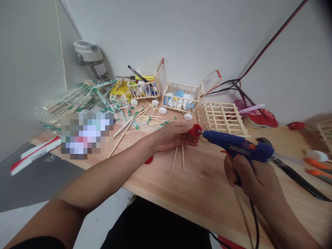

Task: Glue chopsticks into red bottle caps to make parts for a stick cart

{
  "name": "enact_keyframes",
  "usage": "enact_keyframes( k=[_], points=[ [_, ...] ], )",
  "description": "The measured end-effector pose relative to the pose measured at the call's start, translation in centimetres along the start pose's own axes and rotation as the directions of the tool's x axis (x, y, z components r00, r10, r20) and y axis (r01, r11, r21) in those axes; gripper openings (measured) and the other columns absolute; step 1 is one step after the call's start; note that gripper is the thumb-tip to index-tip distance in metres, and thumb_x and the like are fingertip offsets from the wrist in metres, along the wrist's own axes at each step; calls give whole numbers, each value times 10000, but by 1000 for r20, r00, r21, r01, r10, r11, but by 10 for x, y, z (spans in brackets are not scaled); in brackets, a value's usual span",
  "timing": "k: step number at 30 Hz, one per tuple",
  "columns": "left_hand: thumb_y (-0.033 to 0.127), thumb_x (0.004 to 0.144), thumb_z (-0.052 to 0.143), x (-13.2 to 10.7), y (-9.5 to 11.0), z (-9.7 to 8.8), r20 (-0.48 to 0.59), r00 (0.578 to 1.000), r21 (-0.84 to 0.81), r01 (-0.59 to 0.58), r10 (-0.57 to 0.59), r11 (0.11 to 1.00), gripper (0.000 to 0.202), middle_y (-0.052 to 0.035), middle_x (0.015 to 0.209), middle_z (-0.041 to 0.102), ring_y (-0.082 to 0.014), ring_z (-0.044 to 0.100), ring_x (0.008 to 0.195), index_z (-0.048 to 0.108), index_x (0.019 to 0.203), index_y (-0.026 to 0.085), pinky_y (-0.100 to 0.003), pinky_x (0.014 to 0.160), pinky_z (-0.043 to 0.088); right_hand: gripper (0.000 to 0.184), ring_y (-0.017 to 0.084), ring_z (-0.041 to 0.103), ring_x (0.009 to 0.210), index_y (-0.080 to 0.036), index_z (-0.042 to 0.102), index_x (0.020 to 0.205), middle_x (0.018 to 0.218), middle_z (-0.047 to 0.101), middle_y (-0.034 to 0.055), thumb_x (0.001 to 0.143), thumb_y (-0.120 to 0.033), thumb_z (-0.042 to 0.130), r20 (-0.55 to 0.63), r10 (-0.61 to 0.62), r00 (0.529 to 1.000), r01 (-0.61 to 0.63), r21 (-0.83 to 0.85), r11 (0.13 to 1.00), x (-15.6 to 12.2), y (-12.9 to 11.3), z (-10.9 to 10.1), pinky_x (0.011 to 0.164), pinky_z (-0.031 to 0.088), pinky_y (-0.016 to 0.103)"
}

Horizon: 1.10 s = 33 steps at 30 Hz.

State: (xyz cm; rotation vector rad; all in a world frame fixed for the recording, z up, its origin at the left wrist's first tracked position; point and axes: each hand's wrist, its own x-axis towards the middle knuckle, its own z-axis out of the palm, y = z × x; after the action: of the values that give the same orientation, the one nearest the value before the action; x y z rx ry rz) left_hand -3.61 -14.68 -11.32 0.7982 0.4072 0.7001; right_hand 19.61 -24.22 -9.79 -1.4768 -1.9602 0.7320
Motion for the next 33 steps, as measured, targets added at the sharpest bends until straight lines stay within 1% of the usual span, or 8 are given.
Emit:
enact_keyframes(
  k=[4, 10, 15, 21, 28, 33],
  points=[
    [378, 685, 799, 0, -1, -1, 11, 1000, -1, -2, 2, 1000, 374, -79, 825, 664, -159, 635, 788, 682, 880, 81, -333, 817, 517, 590, 133, 485, 483, -213, 471, 514, 475, 500, 14, 968, -538, 278, -19, 23, 1000, -22, 23, 999, 0, -2, 1, 557, 348, 305],
    [373, 723, 769, 0, -1, -1, 11, 1000, 8, -7, 7, 1000, 332, -75, 820, 664, -158, 632, 788, 679, 876, 93, -340, 824, 509, 601, 132, 485, 492, -215, 466, 498, 473, 494, 13, 964, -545, 281, -22, 11, 1000, -11, 15, 1000, 0, -2, 1, 579, 348, 314],
    [372, 732, 762, 0, 0, 0, 5, 1000, 6, 4, -4, 1000, 328, -75, 813, 661, -156, 631, 784, 673, 873, 89, -340, 827, 504, 587, 137, 494, 502, -218, 468, 509, 483, 503, 11, 965, -537, 282, -12, 21, 1000, -21, 7, 1000, -1, -1, 1, 598, 371, 321],
    [362, 753, 744, 0, 0, -1, 1, 1000, 13, 8, -8, 1000, 317, -80, 824, 665, -157, 637, 790, 671, 887, 84, -349, 841, 502, 585, 148, 490, 486, -222, 471, 515, 473, 501, 17, 963, -541, 273, -2, -2, 1000, 2, 1, 1000, 0, 0, 1, 560, 366, 319],
    [359, 745, 750, 0, 0, 0, 7, 1000, 13, 0, 0, 1000, 308, -73, 822, 663, -152, 633, 790, 673, 873, 89, -342, 838, 506, 597, 140, 490, 478, -218, 464, 504, 463, 496, 14, 963, -549, 273, -8, 12, 1000, -12, -1, 1000, 0, -4, 1, 552, 360, 310],
    [386, 713, 774, 1, -1, 0, 19, 1000, 16, 6, -6, 1000, 346, -75, 821, 667, -155, 630, 790, 679, 875, 95, -333, 834, 511, 585, 143, 493, 489, -221, 467, 517, 472, 501, 14, 969, -535, 268, -3, 1, 1000, -1, 11, 1000, 0, -5, 1, 575, 374, 315]
  ],
)
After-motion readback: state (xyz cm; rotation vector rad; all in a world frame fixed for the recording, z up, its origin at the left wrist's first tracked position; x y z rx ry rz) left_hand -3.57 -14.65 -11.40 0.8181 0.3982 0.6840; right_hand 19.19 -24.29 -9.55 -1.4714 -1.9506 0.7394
